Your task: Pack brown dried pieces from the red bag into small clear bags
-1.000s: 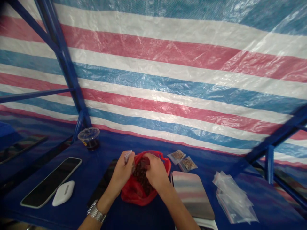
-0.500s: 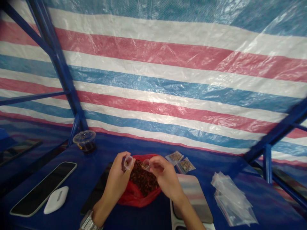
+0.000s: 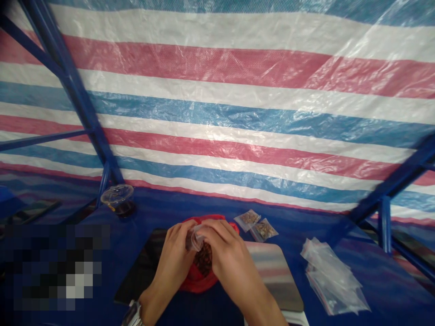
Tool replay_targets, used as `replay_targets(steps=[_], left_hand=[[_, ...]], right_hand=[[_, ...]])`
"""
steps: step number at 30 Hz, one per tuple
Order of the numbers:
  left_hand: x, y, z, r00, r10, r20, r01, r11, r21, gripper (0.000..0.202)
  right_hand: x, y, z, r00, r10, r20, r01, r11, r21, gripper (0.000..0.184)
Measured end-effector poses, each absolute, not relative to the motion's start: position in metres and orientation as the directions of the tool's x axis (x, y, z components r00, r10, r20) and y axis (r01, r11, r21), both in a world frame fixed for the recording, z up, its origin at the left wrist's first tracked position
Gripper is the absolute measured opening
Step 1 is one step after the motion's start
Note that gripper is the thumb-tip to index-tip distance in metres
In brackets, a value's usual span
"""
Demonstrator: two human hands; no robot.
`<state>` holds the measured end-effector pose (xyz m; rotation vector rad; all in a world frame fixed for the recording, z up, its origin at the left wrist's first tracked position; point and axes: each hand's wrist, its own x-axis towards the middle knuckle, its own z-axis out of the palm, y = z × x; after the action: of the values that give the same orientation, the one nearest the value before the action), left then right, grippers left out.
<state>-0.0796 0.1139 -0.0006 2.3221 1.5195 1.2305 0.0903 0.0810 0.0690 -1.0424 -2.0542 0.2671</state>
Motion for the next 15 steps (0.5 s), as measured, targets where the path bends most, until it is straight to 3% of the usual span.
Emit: replay_targets(steps=[8,15], left_hand=[[-0.078,0.1131,-0.0009,0.112,0.825,0.554,0.658,-0.479,0.58,0.043],[-0.0783,0.1096,0.0084,0.15,0.85,0.506,0.567,-0.493,0.66,0.027]], right_hand=[[0.0895,0.0802,0.0658,-0.327,0.758,0.565,0.611,0.625,-0.485,0.038],[0.0856,0.0742,0.0695,-0.339,0.729,0.594,0.641,0.642,-0.421,0.045]])
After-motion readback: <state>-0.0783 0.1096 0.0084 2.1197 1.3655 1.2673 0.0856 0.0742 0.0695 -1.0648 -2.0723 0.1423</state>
